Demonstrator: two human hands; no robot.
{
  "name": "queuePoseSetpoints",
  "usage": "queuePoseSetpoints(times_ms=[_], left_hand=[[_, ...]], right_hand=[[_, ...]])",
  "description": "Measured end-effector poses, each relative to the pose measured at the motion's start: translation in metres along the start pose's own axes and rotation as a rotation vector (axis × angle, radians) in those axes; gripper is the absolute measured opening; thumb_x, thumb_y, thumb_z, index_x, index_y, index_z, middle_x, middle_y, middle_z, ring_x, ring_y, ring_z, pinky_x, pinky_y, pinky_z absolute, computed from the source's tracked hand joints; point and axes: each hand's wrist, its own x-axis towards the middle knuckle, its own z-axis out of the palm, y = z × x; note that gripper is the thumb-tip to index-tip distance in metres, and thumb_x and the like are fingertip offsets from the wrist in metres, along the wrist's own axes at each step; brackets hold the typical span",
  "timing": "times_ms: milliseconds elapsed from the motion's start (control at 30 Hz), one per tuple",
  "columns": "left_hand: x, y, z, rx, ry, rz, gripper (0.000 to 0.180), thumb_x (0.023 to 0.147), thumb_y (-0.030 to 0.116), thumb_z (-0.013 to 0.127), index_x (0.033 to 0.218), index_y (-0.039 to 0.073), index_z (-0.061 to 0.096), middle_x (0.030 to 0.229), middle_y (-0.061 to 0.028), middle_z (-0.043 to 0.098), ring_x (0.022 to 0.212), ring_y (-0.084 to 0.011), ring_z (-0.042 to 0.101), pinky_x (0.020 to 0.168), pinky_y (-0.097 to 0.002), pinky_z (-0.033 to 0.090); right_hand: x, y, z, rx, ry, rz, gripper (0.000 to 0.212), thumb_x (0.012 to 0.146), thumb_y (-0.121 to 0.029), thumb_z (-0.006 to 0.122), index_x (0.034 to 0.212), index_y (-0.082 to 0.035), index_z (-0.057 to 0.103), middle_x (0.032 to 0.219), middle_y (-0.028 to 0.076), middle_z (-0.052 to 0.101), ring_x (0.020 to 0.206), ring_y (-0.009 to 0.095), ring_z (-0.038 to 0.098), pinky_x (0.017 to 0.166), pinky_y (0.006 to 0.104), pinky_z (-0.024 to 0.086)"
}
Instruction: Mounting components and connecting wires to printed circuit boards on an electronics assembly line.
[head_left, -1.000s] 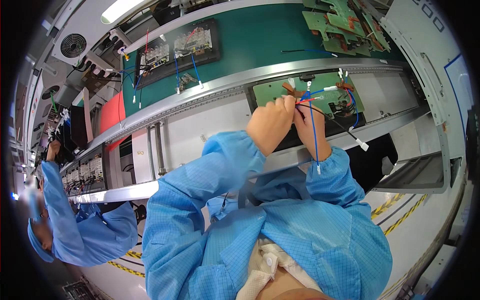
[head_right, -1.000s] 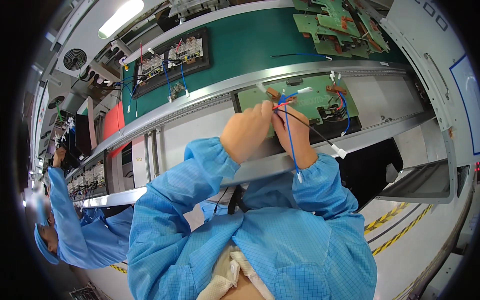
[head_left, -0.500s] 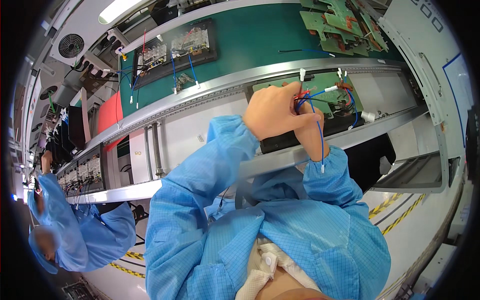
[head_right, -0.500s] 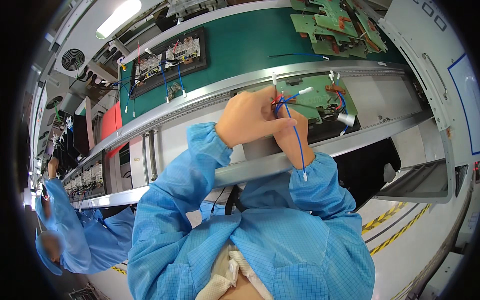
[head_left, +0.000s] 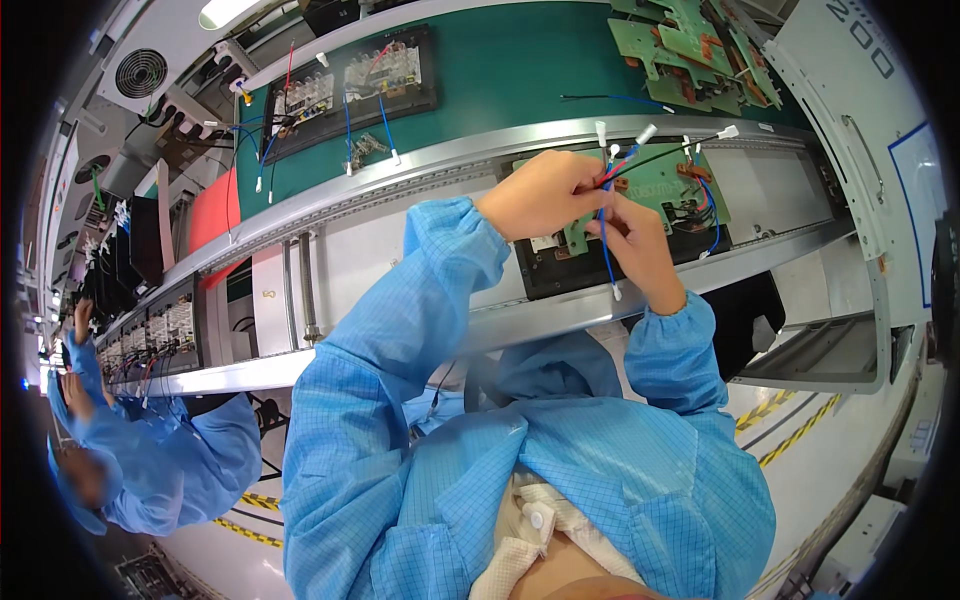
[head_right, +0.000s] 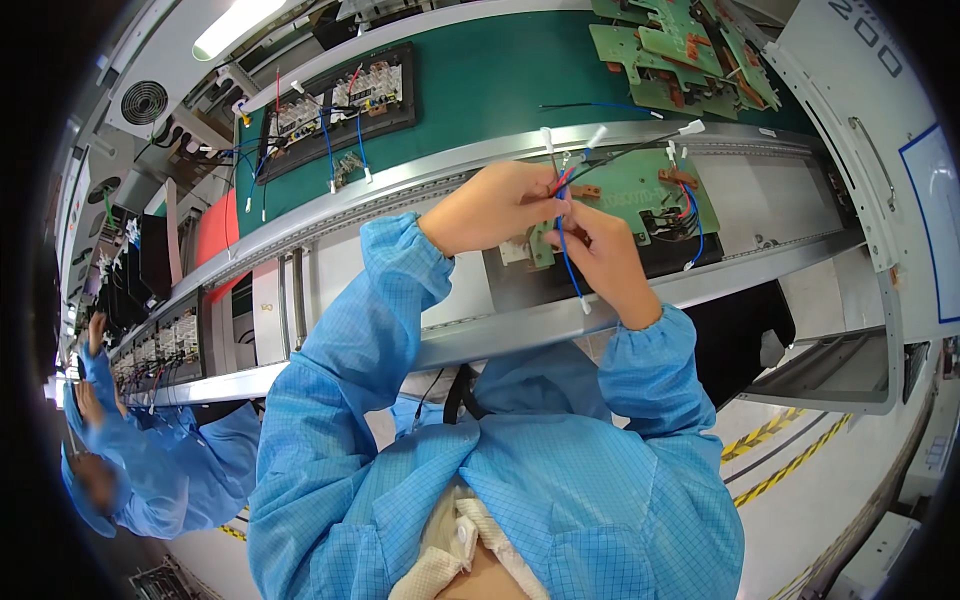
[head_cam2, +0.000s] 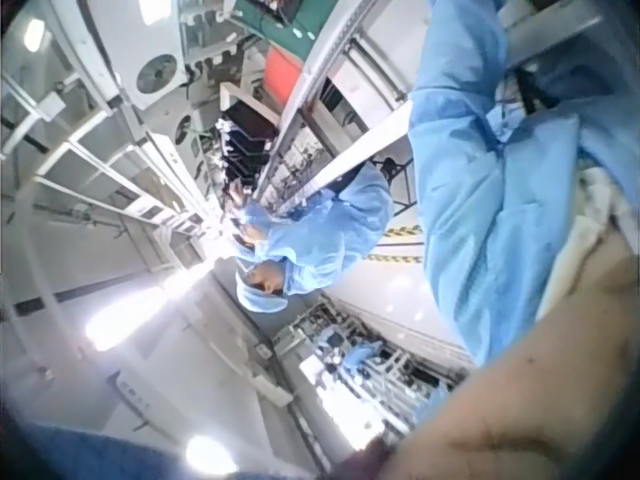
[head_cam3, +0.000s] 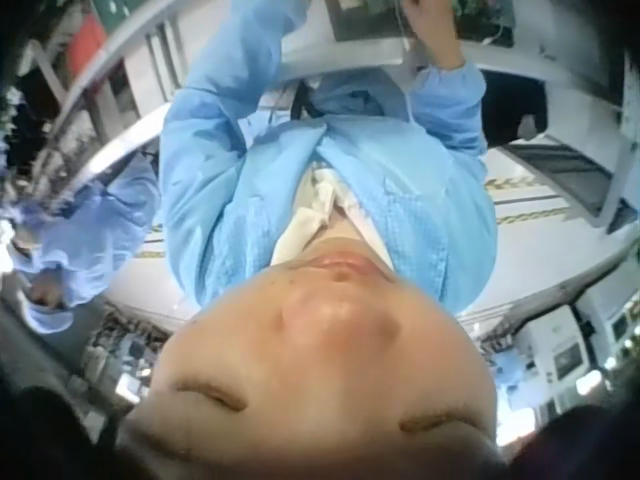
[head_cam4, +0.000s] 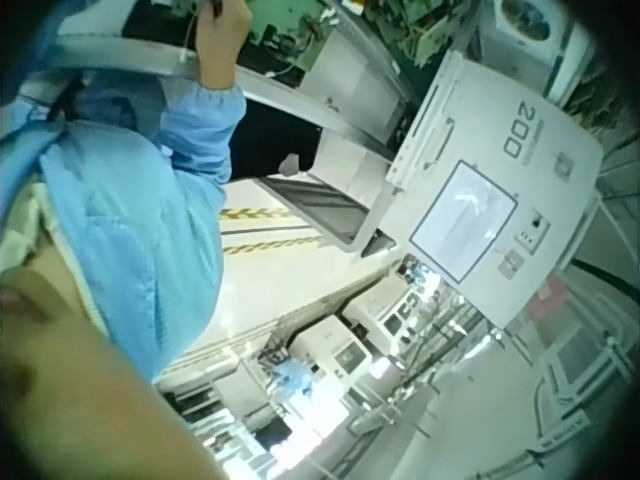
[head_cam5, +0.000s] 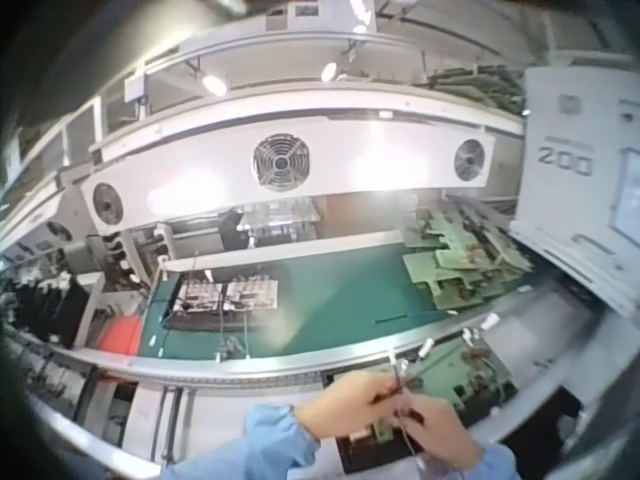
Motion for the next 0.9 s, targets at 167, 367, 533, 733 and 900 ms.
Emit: queuePoseSetpoints(times_ms=[167, 367, 533, 733, 900], left_hand=[[0.006, 0.000, -0.002, 0.077, 0.045, 0.067, 0.017, 0.085, 0.017, 0.058, 0.084, -0.001, 0.057, 0.066, -0.0134, 0.056, 0.059, -0.0251, 0.050, 0.055, -0.0365, 0.040], [0.004, 0.009, 0.007, 0.149, 0.104, 0.111, 0.018, 0.083, 0.018, 0.057, 0.082, 0.000, 0.058, 0.068, -0.0171, 0.058, 0.065, -0.0357, 0.056, 0.058, -0.0429, 0.043], [0.005, 0.006, 0.017, 0.203, 0.171, 0.158, 0.017, 0.084, 0.018, 0.055, 0.084, 0.001, 0.054, 0.070, -0.0171, 0.059, 0.068, -0.0373, 0.056, 0.059, -0.0446, 0.042], [0.019, 0.002, 0.016, 0.041, 0.087, 0.082, 0.018, 0.088, 0.019, 0.050, 0.088, 0.001, 0.051, 0.076, -0.0185, 0.060, 0.072, -0.0383, 0.057, 0.061, -0.0456, 0.042], [0.039, -0.009, 0.019, -0.138, -0.051, 0.029, 0.023, 0.091, 0.022, 0.049, 0.089, 0.000, 0.053, 0.075, -0.0168, 0.060, 0.070, -0.0326, 0.058, 0.065, -0.0394, 0.045]], right_hand=[[-0.004, -0.017, -0.018, -0.013, 0.057, 0.020, 0.026, 0.086, -0.005, 0.054, 0.111, 0.000, 0.060, 0.072, -0.001, 0.054, 0.064, 0.006, 0.044, 0.059, 0.0208, 0.037], [-0.005, 0.003, 0.002, 0.175, 0.066, 0.233, 0.022, 0.088, -0.011, 0.057, 0.106, 0.001, 0.062, 0.072, -0.005, 0.051, 0.066, 0.003, 0.041, 0.058, 0.0198, 0.033], [-0.004, 0.009, 0.017, 0.206, 0.230, 0.117, 0.017, 0.085, -0.012, 0.061, 0.096, 0.001, 0.062, 0.060, -0.004, 0.045, 0.056, 0.004, 0.036, 0.050, 0.0219, 0.030], [0.000, 0.002, 0.014, 0.086, 0.272, 0.076, 0.016, 0.089, -0.014, 0.057, 0.094, 0.000, 0.062, 0.058, -0.002, 0.047, 0.052, 0.004, 0.041, 0.048, 0.0214, 0.032], [0.000, 0.004, 0.005, 0.350, 0.221, 0.252, 0.020, 0.093, -0.019, 0.051, 0.097, -0.002, 0.061, 0.057, 0.004, 0.057, 0.042, 0.008, 0.049, 0.041, 0.0196, 0.038]])
